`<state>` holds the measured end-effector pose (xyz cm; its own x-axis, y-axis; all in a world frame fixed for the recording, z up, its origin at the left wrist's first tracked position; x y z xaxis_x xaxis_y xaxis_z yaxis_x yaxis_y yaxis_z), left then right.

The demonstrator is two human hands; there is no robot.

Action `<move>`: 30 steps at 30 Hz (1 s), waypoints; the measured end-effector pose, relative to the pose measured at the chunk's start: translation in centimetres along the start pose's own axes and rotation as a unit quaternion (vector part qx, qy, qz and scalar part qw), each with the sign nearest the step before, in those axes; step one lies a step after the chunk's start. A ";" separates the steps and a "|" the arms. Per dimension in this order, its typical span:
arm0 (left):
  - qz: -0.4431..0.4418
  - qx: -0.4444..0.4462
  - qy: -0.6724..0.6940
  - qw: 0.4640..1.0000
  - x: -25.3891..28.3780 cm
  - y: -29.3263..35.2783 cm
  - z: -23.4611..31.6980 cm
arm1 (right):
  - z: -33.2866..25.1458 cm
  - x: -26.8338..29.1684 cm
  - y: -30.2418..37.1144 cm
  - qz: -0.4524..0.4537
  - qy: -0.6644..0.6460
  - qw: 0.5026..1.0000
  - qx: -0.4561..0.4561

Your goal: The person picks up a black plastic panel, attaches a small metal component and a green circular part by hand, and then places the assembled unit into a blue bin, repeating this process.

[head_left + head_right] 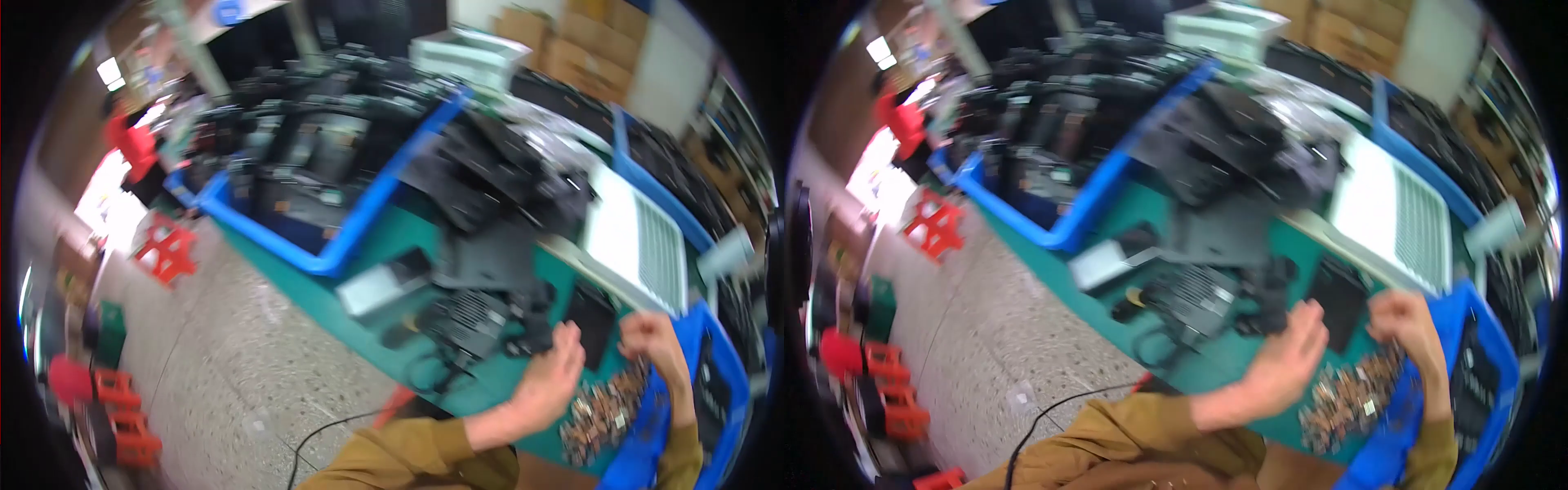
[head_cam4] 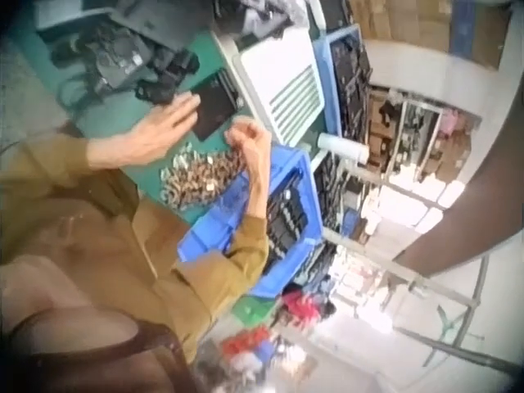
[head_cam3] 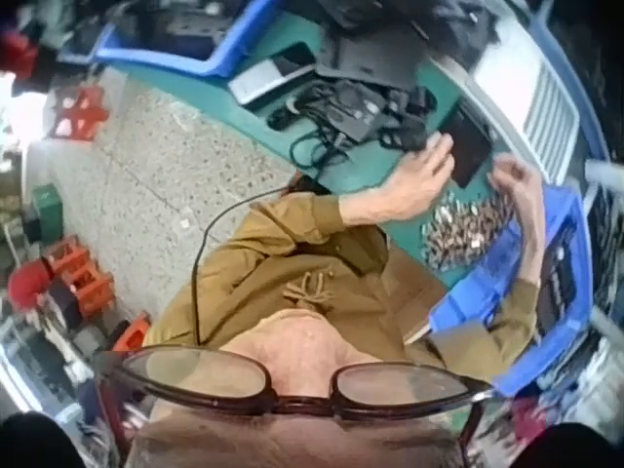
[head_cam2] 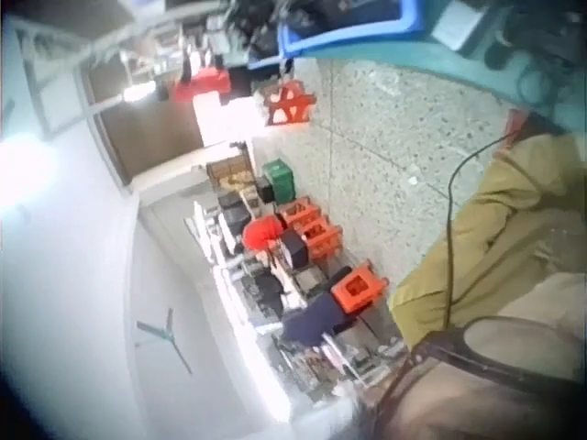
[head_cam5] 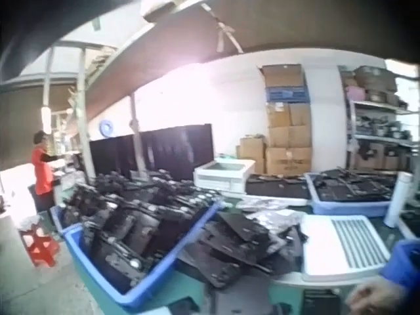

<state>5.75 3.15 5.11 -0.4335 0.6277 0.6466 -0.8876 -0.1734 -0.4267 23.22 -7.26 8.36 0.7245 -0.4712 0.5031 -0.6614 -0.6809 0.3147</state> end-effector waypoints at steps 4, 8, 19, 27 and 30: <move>-0.033 0.003 -0.031 0.999 -0.1 0.2 -0.3 | -1.5 -1.2 -0.4 -0.050 -0.050 0.997 0.013; -0.058 -0.008 -0.035 0.998 -1.3 -0.2 0.4 | -0.7 -0.1 0.4 -0.051 -0.065 0.996 -0.028; -0.068 -0.003 -0.047 0.997 -1.3 0.4 0.7 | -1.1 -1.1 0.9 -0.060 -0.028 0.998 -0.017; -0.067 -0.002 -0.045 0.997 -1.2 0.2 0.6 | -1.1 -1.4 0.3 -0.049 -0.011 0.999 -0.001; -0.067 -0.002 -0.046 0.997 -1.0 0.1 0.7 | -1.0 -1.4 0.1 -0.034 0.050 0.997 0.043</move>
<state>6.01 1.91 4.87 -0.3233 0.5733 0.7529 -0.9381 -0.0899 -0.3344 21.95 -6.07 8.52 0.7420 -0.3664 0.5615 -0.5885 -0.7572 0.2834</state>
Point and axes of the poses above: each hand's wrist, its own y-axis away from the middle knuckle, its own x-axis out of the back of the hand, z = x × y, the point moved 7 cm from there along -y, towards the middle knuckle, and after that the axes turned 9 degrees about y, right-handed, at the moved point
